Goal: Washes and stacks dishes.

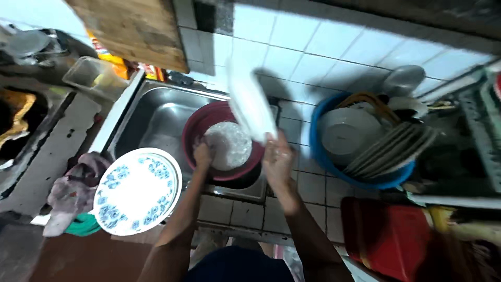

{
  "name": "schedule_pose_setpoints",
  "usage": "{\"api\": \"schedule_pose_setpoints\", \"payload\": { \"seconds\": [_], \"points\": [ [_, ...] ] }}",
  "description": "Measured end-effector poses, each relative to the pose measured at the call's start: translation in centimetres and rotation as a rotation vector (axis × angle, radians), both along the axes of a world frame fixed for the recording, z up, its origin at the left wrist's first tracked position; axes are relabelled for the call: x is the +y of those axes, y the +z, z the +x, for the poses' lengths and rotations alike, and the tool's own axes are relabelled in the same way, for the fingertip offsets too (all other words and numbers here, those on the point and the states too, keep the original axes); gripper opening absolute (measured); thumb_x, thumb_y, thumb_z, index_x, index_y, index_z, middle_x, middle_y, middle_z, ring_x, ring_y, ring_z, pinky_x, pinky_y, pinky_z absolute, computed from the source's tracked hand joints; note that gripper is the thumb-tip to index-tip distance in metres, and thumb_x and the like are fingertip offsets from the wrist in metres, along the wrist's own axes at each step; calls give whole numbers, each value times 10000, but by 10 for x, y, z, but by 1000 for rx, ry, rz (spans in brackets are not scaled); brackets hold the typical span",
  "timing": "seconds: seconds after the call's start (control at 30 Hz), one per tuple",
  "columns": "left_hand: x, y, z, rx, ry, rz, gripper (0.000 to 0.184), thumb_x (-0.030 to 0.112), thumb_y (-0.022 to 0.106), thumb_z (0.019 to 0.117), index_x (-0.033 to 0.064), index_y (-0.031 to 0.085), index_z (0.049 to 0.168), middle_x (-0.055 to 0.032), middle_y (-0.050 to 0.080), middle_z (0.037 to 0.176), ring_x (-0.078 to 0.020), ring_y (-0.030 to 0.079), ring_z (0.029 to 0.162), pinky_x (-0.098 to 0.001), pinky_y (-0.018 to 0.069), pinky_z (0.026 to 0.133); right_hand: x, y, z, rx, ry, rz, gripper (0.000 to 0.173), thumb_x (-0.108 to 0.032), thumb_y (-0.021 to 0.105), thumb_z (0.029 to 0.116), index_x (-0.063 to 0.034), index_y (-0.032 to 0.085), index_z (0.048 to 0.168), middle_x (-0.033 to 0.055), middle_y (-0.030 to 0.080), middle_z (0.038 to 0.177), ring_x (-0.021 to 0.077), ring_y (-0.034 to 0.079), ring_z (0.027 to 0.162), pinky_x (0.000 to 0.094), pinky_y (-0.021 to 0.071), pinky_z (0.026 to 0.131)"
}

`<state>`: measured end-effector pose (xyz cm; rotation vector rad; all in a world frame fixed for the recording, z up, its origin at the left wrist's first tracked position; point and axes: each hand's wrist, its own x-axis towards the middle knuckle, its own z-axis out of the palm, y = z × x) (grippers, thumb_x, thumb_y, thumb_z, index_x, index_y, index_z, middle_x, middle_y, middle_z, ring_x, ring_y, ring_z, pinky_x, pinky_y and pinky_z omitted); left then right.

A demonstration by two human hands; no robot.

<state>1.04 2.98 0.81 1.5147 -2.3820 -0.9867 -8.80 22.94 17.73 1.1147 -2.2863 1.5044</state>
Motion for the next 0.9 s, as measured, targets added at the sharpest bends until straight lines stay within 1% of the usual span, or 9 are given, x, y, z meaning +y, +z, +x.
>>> {"api": "schedule_pose_setpoints", "payload": {
  "seconds": [0.07, 0.1, 0.17, 0.3, 0.43, 0.53, 0.67, 0.8, 0.9],
  "points": [
    [-4, -5, 1, -135, 2, 29, 659, 255, 708, 965, -56, 448, 1485, -319, 415, 1535, -510, 506, 1332, -654, 444, 1062, -2, -19, -6, -170, 12, 106, 222, -136, 547, 1046, 33, 662, 1134, 157, 666, 773, 259, 649, 635, 447, 555, 596],
    [-4, -3, 0, -162, -9, 49, 685, 236, 706, 964, -66, 413, 1505, -319, 403, 1545, -499, 497, 1349, -637, 435, 1082, 2, -28, -9, -285, -5, 73, 227, -138, 546, 1051, 32, 673, 1130, 151, 669, 802, 243, 645, 679, 442, 551, 646],
    [-6, 1, -8, -201, -25, 76, 732, 231, 697, 970, -82, 350, 1533, -334, 408, 1535, -490, 490, 1362, -614, 413, 1109, 18, -35, -19, -549, -24, -135, 245, -119, 530, 1054, 23, 686, 1179, 104, 712, 926, 147, 679, 826, 371, 579, 788],
    [-6, 2, -13, -346, -78, 139, 722, 296, 648, 1003, -102, 347, 1524, -343, 450, 1499, -480, 497, 1360, -603, 400, 1116, 74, 0, -32, -872, -70, -717, 199, -175, 495, 1069, -99, 679, 1089, -19, 730, 957, 73, 712, 893, 308, 618, 823],
    [-5, -2, -14, -356, -121, 109, 720, 289, 650, 1007, -118, 346, 1517, -351, 380, 1547, -491, 462, 1387, -605, 395, 1123, 124, 24, -46, -848, 24, -1159, 209, -245, 442, 1099, -164, 615, 1184, -16, 724, 1083, 103, 702, 1045, 324, 593, 932],
    [-6, -11, -15, -351, -105, 72, 829, 275, 661, 994, -92, 206, 1583, -336, 300, 1602, -486, 422, 1425, -591, 383, 1142, 151, 28, -47, -845, 49, -1403, 268, -208, 370, 1113, -130, 622, 1157, 20, 725, 1089, 131, 701, 1078, 314, 582, 952],
    [-4, -11, -17, -393, -105, 42, 874, 268, 664, 991, -106, 145, 1587, -355, 293, 1593, -495, 465, 1385, -585, 418, 1112, 176, 19, -52, -1026, 63, -1713, 331, -202, 318, 1117, -94, 631, 1104, 14, 742, 975, 69, 733, 909, 188, 595, 802],
    [-2, -10, -18, -398, -100, 40, 848, 249, 666, 987, -93, 174, 1587, -347, 287, 1600, -489, 449, 1400, -585, 409, 1119, 188, 4, -67, -1081, -61, -1745, 330, -208, 282, 1124, -93, 567, 1245, -21, 720, 1041, 13, 705, 926, 146, 561, 819],
    [-3, -12, -18, -427, -106, 27, 856, 213, 664, 978, -90, 151, 1593, -330, 244, 1627, -489, 431, 1414, -574, 415, 1117, 190, -3, -75, -1077, -112, -1786, 378, -177, 240, 1125, -73, 415, 1443, -8, 629, 1246, -46, 634, 1056, 92, 498, 882]
  ]
}}
